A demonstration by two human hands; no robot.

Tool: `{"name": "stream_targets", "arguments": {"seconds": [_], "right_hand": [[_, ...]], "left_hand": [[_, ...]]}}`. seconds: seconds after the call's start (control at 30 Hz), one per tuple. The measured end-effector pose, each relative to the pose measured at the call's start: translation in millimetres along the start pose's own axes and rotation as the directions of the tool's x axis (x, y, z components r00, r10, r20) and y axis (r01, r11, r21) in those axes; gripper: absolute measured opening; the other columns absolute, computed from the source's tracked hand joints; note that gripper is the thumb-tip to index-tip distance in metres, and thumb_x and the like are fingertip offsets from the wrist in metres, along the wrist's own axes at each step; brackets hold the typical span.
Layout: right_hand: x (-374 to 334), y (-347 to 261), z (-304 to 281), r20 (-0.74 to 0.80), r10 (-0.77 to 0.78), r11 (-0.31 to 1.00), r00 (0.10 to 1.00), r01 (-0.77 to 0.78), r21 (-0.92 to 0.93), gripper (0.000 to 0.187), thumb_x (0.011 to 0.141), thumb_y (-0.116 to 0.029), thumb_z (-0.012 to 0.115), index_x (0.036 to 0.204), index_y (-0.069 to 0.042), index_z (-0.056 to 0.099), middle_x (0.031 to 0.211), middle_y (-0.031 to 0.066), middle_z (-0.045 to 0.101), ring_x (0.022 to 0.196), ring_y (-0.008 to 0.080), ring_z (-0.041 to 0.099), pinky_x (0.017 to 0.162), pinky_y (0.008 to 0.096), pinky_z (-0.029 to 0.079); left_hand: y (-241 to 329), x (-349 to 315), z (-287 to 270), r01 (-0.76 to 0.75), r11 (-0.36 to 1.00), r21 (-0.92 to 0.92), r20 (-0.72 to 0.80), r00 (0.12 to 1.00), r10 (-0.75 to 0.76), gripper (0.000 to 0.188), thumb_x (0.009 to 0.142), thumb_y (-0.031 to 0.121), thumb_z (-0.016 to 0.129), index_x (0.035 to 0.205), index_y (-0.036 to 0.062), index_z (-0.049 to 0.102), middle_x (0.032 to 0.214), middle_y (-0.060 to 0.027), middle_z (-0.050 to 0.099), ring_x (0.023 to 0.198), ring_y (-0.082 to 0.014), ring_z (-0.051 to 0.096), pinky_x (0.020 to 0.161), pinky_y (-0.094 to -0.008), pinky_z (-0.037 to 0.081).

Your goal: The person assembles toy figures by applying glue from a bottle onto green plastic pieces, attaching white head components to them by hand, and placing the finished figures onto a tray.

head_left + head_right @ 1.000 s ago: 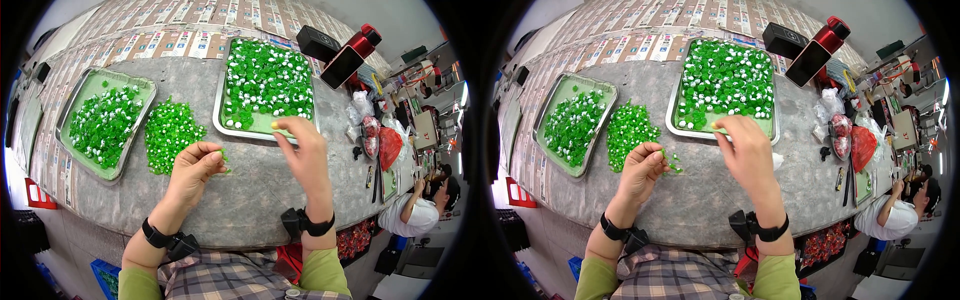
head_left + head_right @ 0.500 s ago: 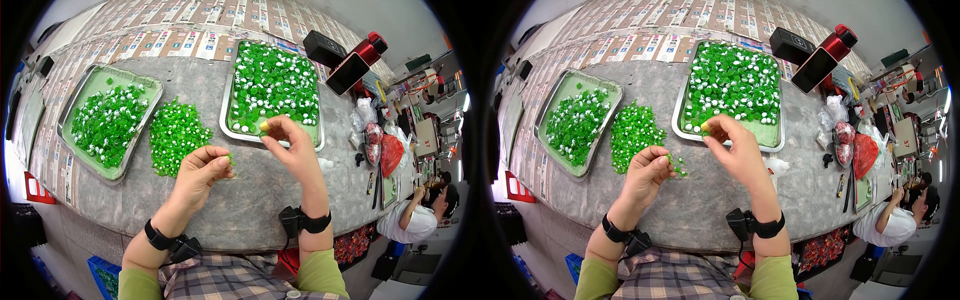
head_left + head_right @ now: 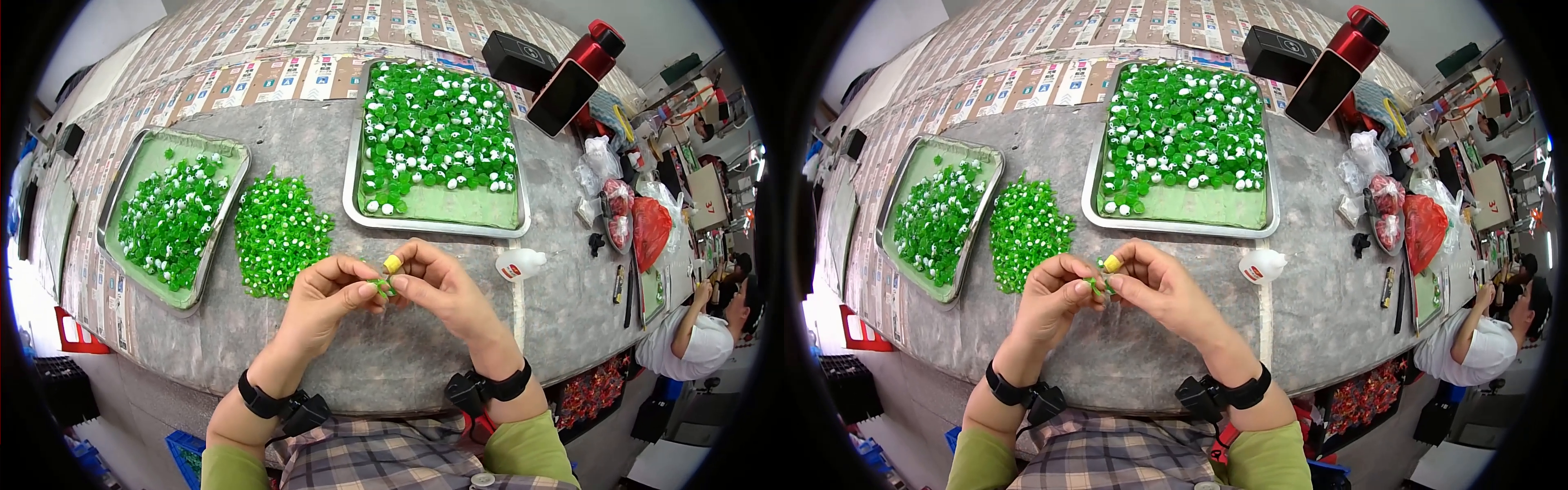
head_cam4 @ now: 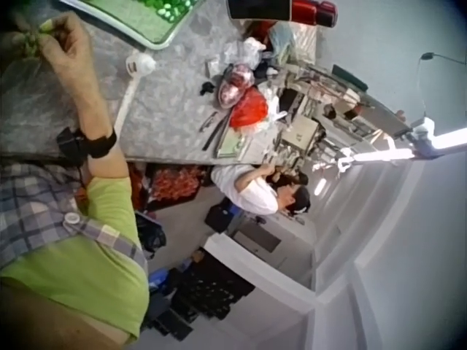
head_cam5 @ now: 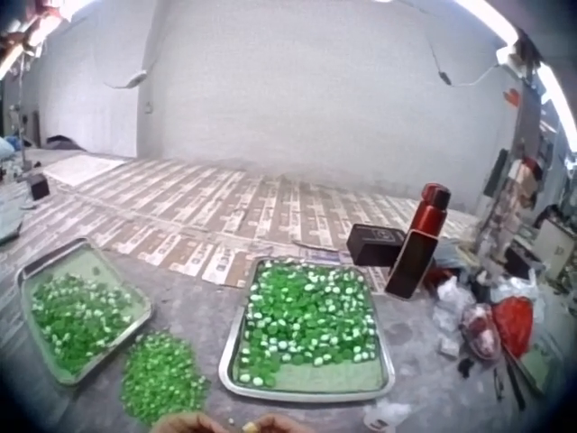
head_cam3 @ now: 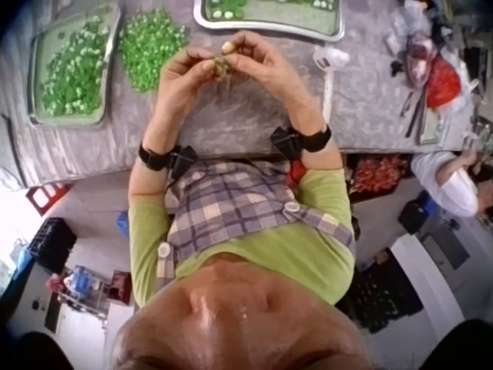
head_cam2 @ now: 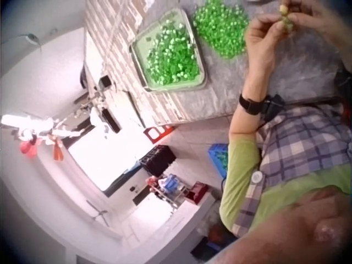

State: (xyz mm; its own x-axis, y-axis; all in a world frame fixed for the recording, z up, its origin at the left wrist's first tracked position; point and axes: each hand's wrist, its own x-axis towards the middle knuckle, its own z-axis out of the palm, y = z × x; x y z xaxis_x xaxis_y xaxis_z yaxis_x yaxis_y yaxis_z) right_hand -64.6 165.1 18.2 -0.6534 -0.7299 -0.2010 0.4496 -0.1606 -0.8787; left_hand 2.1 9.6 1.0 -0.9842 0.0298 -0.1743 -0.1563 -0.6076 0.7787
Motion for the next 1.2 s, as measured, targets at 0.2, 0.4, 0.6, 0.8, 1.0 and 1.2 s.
{"name": "stream_targets", "arguments": {"seconds": [0.2, 0.4, 0.6, 0.8, 1.0, 1.2], "right_hand": [[0.2, 2.6, -5.6, 0.013, 0.020, 1.000, 1.000, -0.020, -0.002, 0.016, 0.079, -0.011, 0.053, 0.092, -0.003, 0.049, 0.080, 0.0005, 0.054, 0.072, 0.0075, 0.052, 0.064, 0.0200, 0.043], [-0.2, 5.9, -4.1, 0.033, -0.094, 0.994, 0.995, 0.096, -0.060, 0.021, 0.077, -0.007, 0.055, 0.097, -0.002, 0.049, 0.080, 0.0016, 0.056, 0.073, 0.0074, 0.053, 0.063, 0.0194, 0.043], [-3.0, 6.5, -3.1, -0.037, -0.186, 0.932, 0.982, 0.165, -0.323, 0.025, 0.074, -0.002, 0.057, 0.098, 0.000, 0.051, 0.087, 0.0053, 0.057, 0.079, 0.0100, 0.054, 0.070, 0.0229, 0.045], [-4.1, -1.4, -1.8, -0.022, -0.254, 0.832, 0.967, 0.207, -0.515, 0.022, 0.073, -0.004, 0.059, 0.094, 0.001, 0.054, 0.087, 0.0046, 0.057, 0.079, 0.0097, 0.055, 0.069, 0.0223, 0.044], [-2.9, 5.7, -1.9, -0.116, -0.322, 0.910, 0.940, 0.273, -0.312, 0.020, 0.073, -0.003, 0.059, 0.092, 0.001, 0.054, 0.084, 0.0040, 0.058, 0.076, 0.0098, 0.055, 0.067, 0.0203, 0.044], [-4.9, 3.5, 0.7, -0.122, -0.254, 0.942, 0.959, 0.217, -0.257, 0.019, 0.073, -0.003, 0.059, 0.091, 0.001, 0.054, 0.084, 0.0044, 0.057, 0.077, 0.0098, 0.055, 0.067, 0.0203, 0.044]], "left_hand": [[0.6, -0.4, 0.5, 0.052, 0.996, -0.078, -0.015, 0.998, -0.053, 0.014, 0.076, 0.009, 0.057, 0.087, 0.0019, 0.053, 0.078, -0.0081, 0.058, 0.069, -0.0135, 0.057, 0.062, -0.0251, 0.049], [1.5, 1.0, -0.1, 0.041, 0.986, -0.164, -0.045, 0.998, -0.049, 0.013, 0.077, 0.010, 0.056, 0.087, 0.0028, 0.051, 0.077, -0.0076, 0.058, 0.069, -0.0131, 0.058, 0.062, -0.0240, 0.049], [1.5, 1.2, 1.2, 0.022, 0.983, -0.181, -0.062, 0.997, -0.034, 0.012, 0.077, 0.010, 0.055, 0.086, 0.0023, 0.051, 0.078, -0.0074, 0.058, 0.070, -0.0133, 0.058, 0.064, -0.0246, 0.050], [0.9, 1.3, 3.0, -0.002, 0.984, -0.179, -0.092, 0.996, -0.015, 0.012, 0.077, 0.009, 0.055, 0.086, 0.0021, 0.051, 0.077, -0.0074, 0.058, 0.069, -0.0140, 0.058, 0.063, -0.0257, 0.050], [-1.9, 2.1, 1.9, -0.053, 0.998, -0.026, -0.159, 0.986, 0.048, 0.012, 0.076, 0.007, 0.057, 0.084, 0.0009, 0.052, 0.075, -0.0074, 0.058, 0.066, -0.0139, 0.058, 0.062, -0.0254, 0.049], [-1.8, 1.4, 2.7, -0.047, 0.997, 0.067, -0.156, 0.986, 0.057, 0.011, 0.075, 0.004, 0.057, 0.084, -0.0001, 0.053, 0.076, -0.0077, 0.058, 0.067, -0.0134, 0.058, 0.062, -0.0247, 0.049]]}}
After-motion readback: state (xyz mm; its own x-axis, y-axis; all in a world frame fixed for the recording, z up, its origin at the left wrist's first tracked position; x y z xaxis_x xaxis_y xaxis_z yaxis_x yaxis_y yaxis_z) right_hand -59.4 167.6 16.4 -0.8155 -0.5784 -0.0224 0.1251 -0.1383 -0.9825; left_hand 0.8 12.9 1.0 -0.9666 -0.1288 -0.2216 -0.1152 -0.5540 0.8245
